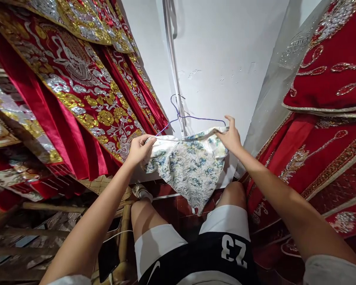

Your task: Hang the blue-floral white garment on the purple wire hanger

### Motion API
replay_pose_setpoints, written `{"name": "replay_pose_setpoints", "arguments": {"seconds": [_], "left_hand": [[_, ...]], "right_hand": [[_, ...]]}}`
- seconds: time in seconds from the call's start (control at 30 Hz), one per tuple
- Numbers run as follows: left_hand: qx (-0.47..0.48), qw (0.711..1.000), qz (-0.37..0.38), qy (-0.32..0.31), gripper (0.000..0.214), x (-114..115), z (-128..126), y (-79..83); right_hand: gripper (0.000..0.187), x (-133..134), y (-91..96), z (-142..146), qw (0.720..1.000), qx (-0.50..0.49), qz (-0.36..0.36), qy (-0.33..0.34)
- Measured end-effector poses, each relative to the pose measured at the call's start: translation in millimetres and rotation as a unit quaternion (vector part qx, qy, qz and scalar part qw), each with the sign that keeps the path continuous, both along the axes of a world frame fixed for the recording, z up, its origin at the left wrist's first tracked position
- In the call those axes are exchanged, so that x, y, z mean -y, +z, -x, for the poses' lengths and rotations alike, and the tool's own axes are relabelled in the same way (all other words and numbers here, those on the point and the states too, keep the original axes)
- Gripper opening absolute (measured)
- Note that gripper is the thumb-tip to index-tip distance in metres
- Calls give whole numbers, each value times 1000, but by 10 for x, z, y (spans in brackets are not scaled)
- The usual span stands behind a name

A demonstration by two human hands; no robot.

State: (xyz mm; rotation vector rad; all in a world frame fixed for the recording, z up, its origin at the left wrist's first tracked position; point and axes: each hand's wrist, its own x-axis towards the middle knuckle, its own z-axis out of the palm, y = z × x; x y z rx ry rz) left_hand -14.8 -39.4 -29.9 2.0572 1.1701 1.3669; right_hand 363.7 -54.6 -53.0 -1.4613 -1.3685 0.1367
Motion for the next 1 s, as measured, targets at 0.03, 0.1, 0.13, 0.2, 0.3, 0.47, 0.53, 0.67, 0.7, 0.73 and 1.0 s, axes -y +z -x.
{"name": "replay_pose_setpoints", "arguments": {"seconds": [0.03,0.1,0.13,0.2,0.3,0.47,0.53,0.67,0.7,0.73,1.0], "left_hand": [[8,1000,17,-5,32,7,9,29],[11,999,42,-6,32,-9,41,85],[3,999,38,0,32,-32,66,108],[-30,999,-16,39,29,-103,122,136],[-92,983,-98,127,23,-229,157,136],[-82,979,-10,185,18,-342,-64,121],[-82,980,-49,174,17,-320,-183,142],[-148,967,-115,174,23,-190,-273,207],[-177,960,-123,180,26,-157,-262,224],[-206,952,-132,183,29,-130,-244,242],[-282,936,-165,133,30,-154,-114,363]], "right_hand": [[67,-66,43,-96,1000,-2,3,-9],[45,-167,114,-247,998,-38,25,38],[38,-185,142,-299,993,-70,43,82],[38,-141,189,-357,968,-137,102,183],[48,50,272,-338,908,-192,208,308],[60,157,483,-46,893,-258,117,350],[62,119,530,108,898,-264,72,345],[60,150,447,284,889,-274,75,359],[59,181,401,277,890,-273,80,357],[59,212,354,247,894,-269,78,349],[36,288,265,-298,986,-12,-44,163]]}}
